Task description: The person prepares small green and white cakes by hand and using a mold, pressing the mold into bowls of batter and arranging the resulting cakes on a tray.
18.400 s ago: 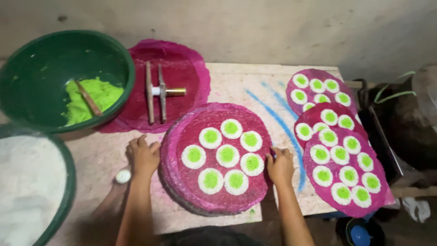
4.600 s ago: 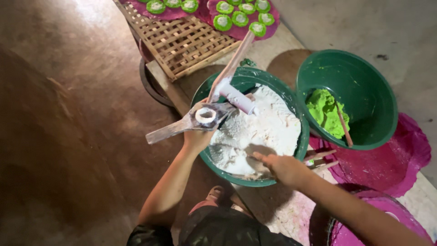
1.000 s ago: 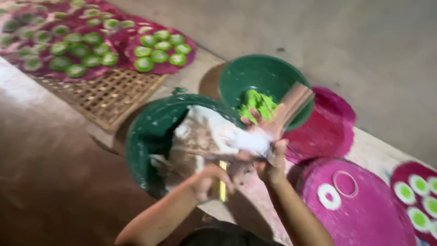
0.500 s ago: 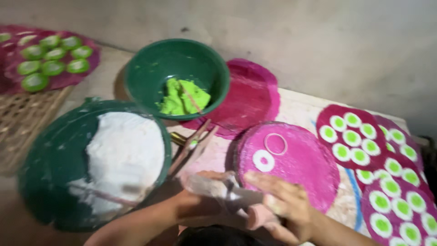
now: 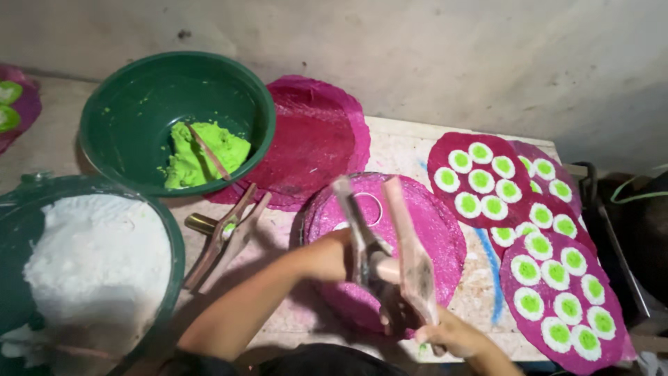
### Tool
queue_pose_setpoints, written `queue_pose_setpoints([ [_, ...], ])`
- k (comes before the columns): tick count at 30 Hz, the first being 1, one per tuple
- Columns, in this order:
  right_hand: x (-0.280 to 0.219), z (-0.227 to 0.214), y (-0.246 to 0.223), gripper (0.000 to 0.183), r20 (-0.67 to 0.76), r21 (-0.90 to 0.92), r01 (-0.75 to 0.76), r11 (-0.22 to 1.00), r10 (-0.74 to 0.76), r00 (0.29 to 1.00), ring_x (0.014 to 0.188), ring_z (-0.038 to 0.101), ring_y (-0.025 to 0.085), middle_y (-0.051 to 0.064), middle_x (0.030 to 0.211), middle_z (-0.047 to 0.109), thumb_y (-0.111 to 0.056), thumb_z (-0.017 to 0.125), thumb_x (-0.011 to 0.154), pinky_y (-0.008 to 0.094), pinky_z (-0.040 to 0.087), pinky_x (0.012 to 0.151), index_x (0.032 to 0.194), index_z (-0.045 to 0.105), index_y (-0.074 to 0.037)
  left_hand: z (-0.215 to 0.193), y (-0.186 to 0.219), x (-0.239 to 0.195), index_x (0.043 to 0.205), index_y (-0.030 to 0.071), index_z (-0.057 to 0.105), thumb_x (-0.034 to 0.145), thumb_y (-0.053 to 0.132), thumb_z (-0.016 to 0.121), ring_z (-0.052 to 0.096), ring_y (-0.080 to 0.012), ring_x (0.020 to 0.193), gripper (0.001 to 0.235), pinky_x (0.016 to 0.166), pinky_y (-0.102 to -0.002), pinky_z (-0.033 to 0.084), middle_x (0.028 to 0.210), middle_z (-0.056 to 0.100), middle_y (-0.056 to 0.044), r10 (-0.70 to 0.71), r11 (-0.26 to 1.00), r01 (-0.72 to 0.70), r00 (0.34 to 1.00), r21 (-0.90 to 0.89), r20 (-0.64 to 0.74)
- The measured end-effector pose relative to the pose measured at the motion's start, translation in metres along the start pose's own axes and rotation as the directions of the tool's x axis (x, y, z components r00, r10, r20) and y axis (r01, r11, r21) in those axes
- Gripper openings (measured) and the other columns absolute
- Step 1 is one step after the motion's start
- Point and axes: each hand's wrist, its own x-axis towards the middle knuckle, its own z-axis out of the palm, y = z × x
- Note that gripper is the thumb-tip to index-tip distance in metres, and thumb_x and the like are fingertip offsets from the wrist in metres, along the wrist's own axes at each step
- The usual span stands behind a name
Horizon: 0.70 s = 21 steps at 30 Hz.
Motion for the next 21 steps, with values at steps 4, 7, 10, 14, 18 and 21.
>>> queue_pose_setpoints([
  [4,-0.011,-0.013,0.081,0.119,-0.384,0.132,-0.103,0.986,0.146,0.912,0.062,0.046,0.02,0.027,0.106,0.059,-0.048,0.084,0.068,0.029,0.037,0.043,0.162,0.024,-0.007,-0.054,-0.099,0.065,0.141,0.006,0.056,0.074,0.004,0.081,0.051,-0.027,0.133,0.072,0.113,-0.038,0.042,0.143,0.056,-0.018,0.202,0.977,-0.212,0.935,-0.001,-0.293],
  [7,-0.017,-0.018,0.107,0.116,-0.543,0.183,0.033,0.983,0.073,0.836,0.065,0.05,0.016,0.017,0.109,0.057,-0.044,0.079,0.062,0.028,0.041,0.044,0.158,0.026,-0.005,-0.071,-0.175,0.089,0.147,0.004,0.045,0.084,0.014,0.08,0.048,-0.0283,0.136,0.072,0.113,-0.039,0.041,0.15,0.048,-0.019,-0.295,0.95,0.174,0.766,-0.258,-0.571],
  [10,-0.023,-0.016,0.102,0.109,-0.594,0.2,0.207,0.958,-0.049,0.803,0.072,0.053,0.015,0.017,0.116,0.06,-0.037,0.074,0.066,0.026,0.043,0.049,0.158,0.028,-0.003,-0.058,-0.217,0.09,0.143,0.004,0.049,0.084,0.015,0.079,0.058,-0.0315,0.13,0.068,0.108,-0.04,0.046,0.144,0.059,-0.022,-0.454,0.849,0.174,0.722,-0.498,-0.521],
  [14,-0.02,-0.003,0.075,0.102,-0.601,0.264,0.392,0.881,-0.167,0.782,0.106,0.06,0.02,0.018,0.13,0.058,-0.032,0.074,0.07,0.028,0.047,0.087,0.154,0.026,0.002,-0.013,-0.214,0.054,0.148,0.01,0.04,0.08,0.014,0.079,0.055,-0.0287,0.13,0.078,0.104,-0.04,0.048,0.143,0.056,-0.017,-0.529,0.787,0.091,0.608,-0.61,-0.592],
  [18,-0.013,0.01,0.052,0.097,-0.557,0.282,0.529,0.8,-0.313,0.769,0.12,0.061,0.028,0.022,0.133,0.058,-0.032,0.073,0.075,0.038,0.047,0.105,0.152,0.028,0.006,0.059,-0.181,-0.014,0.135,0.005,0.057,0.078,0.019,0.085,0.063,-0.0344,0.118,0.065,0.102,-0.044,0.05,0.126,0.066,-0.019,-0.318,0.935,0.308,0.503,-0.176,-0.804],
  [21,-0.014,0.02,0.044,0.095,-0.568,0.3,0.527,0.795,-0.295,0.768,0.121,0.059,0.031,0.022,0.132,0.057,-0.031,0.072,0.077,0.042,0.045,0.107,0.152,0.029,0.007,0.093,-0.157,-0.034,0.141,0.001,0.045,0.073,0.02,0.089,0.053,-0.0423,0.121,0.083,0.103,-0.049,0.045,0.129,0.053,-0.026,-0.163,0.97,0.236,0.422,-0.065,-0.892],
])
